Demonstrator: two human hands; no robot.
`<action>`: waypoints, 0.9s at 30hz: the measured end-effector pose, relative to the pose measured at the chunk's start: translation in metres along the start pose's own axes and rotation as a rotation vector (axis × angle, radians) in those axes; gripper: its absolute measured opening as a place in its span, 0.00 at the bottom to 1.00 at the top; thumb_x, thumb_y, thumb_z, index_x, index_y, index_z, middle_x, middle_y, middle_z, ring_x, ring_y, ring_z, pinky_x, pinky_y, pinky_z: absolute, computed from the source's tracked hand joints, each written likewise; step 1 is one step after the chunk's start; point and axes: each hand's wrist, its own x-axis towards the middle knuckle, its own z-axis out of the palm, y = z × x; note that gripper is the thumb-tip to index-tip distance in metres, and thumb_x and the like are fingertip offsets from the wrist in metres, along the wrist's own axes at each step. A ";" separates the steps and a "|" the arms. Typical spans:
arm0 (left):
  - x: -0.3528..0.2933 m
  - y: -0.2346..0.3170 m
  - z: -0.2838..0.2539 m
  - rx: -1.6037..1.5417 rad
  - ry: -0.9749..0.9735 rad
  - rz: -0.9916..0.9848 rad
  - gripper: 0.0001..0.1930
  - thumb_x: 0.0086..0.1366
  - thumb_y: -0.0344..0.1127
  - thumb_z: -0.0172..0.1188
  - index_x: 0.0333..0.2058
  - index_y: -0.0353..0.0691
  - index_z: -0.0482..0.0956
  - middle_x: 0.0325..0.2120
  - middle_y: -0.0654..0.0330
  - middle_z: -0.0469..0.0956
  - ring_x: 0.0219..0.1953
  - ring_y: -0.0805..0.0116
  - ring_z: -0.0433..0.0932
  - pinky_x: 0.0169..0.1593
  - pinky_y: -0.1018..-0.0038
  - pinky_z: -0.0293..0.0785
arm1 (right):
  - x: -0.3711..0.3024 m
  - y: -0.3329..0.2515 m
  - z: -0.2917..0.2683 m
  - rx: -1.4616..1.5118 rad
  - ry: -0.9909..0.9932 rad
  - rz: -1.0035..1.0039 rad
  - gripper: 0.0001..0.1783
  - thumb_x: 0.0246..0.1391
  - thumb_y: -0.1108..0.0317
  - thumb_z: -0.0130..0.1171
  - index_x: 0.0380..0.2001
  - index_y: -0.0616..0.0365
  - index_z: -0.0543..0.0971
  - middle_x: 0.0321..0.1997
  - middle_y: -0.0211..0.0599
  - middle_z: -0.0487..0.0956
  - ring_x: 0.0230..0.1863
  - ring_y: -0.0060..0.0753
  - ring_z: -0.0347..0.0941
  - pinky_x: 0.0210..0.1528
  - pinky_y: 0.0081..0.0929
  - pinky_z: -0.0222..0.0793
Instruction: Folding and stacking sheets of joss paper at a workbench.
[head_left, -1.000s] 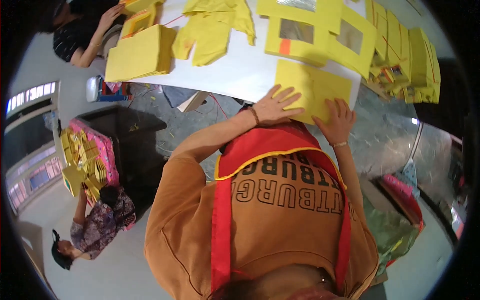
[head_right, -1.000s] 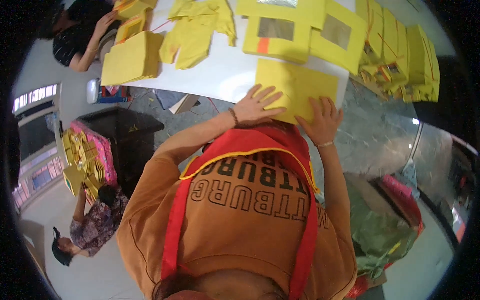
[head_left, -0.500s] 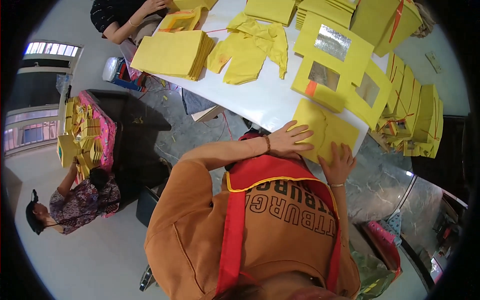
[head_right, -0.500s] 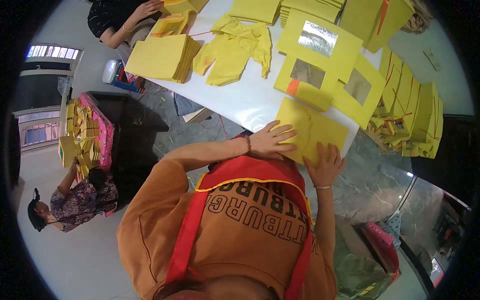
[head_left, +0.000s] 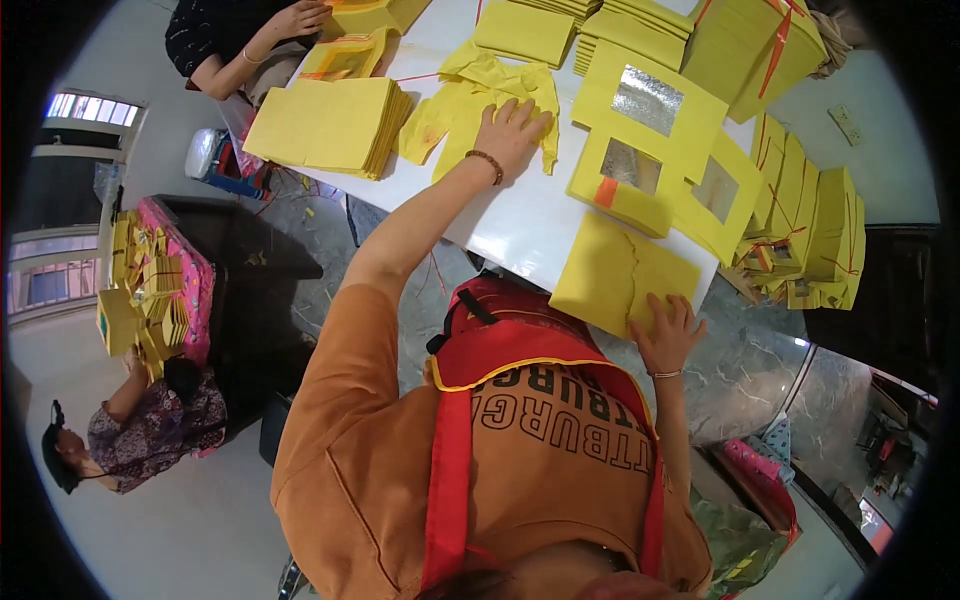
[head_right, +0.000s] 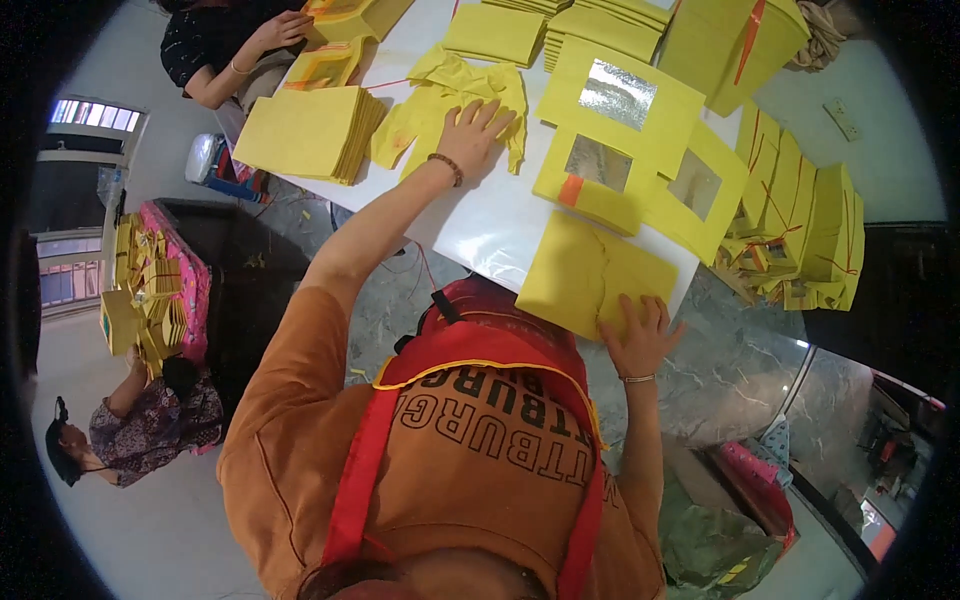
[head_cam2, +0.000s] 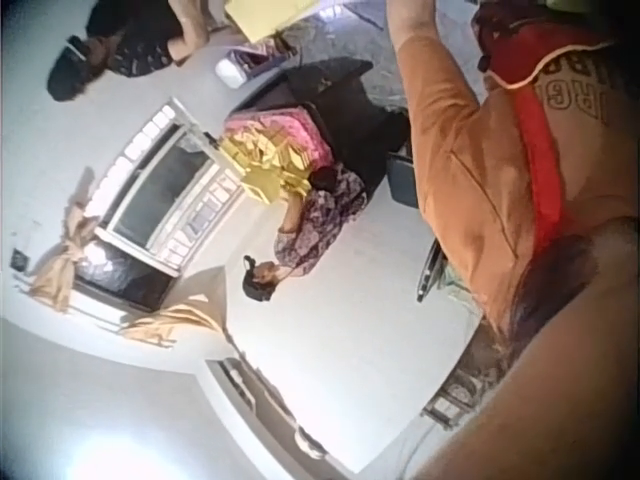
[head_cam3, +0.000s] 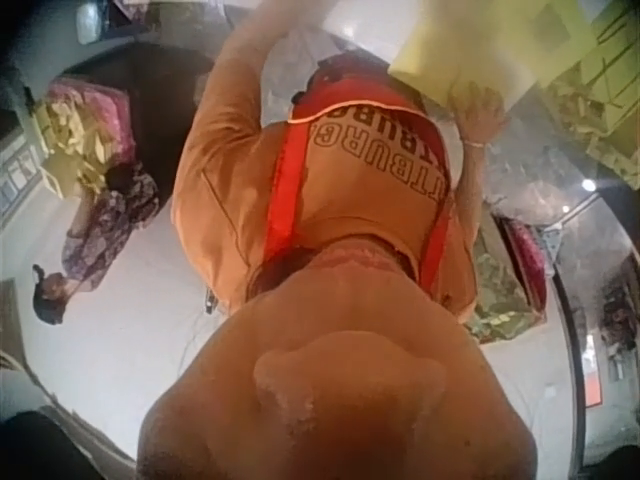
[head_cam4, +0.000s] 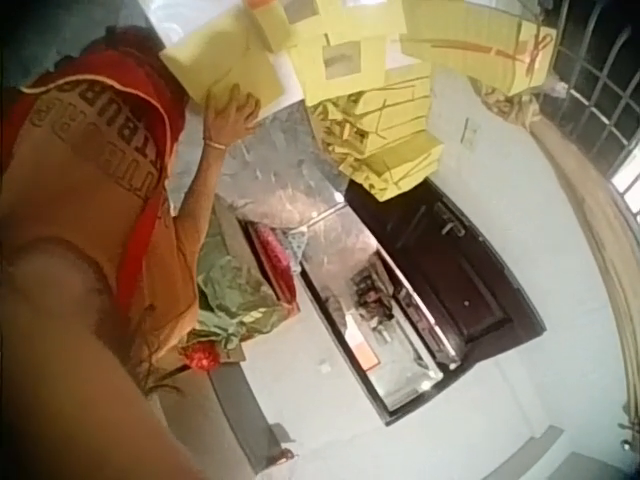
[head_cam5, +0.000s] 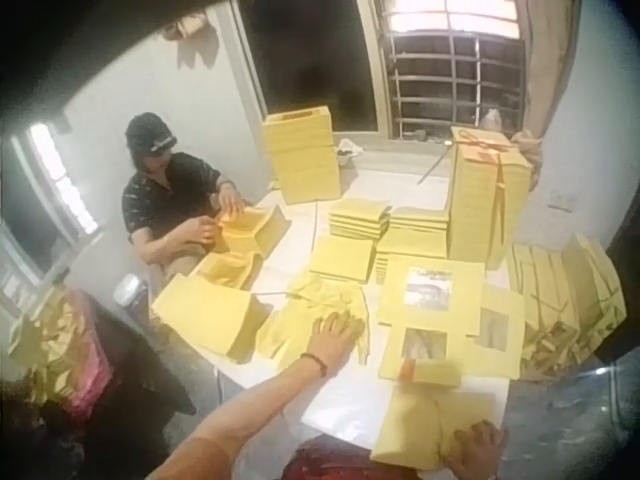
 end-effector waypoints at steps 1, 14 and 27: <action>0.006 -0.003 0.005 -0.003 0.006 0.001 0.21 0.52 0.33 0.52 0.47 0.49 0.67 0.48 0.56 0.66 0.52 0.58 0.60 0.48 0.59 0.56 | 0.001 -0.001 -0.002 -0.011 -0.009 -0.005 0.27 0.40 0.43 0.56 0.42 0.43 0.74 0.48 0.33 0.66 0.56 0.37 0.56 0.53 0.59 0.38; 0.044 -0.099 0.005 -1.229 0.377 -0.559 0.06 0.56 0.28 0.49 0.32 0.38 0.74 0.27 0.61 0.75 0.29 0.68 0.74 0.34 0.72 0.70 | 0.013 -0.008 -0.018 0.071 0.020 0.070 0.28 0.39 0.44 0.57 0.44 0.45 0.73 0.52 0.35 0.65 0.58 0.42 0.54 0.55 0.62 0.35; 0.018 -0.128 -0.093 -2.168 0.349 -0.628 0.13 0.58 0.22 0.48 0.43 0.36 0.66 0.36 0.59 0.74 0.37 0.72 0.74 0.43 0.75 0.71 | 0.103 -0.135 -0.018 1.565 -0.178 0.300 0.20 0.53 0.69 0.47 0.50 0.62 0.66 0.53 0.42 0.66 0.53 0.35 0.63 0.52 0.24 0.59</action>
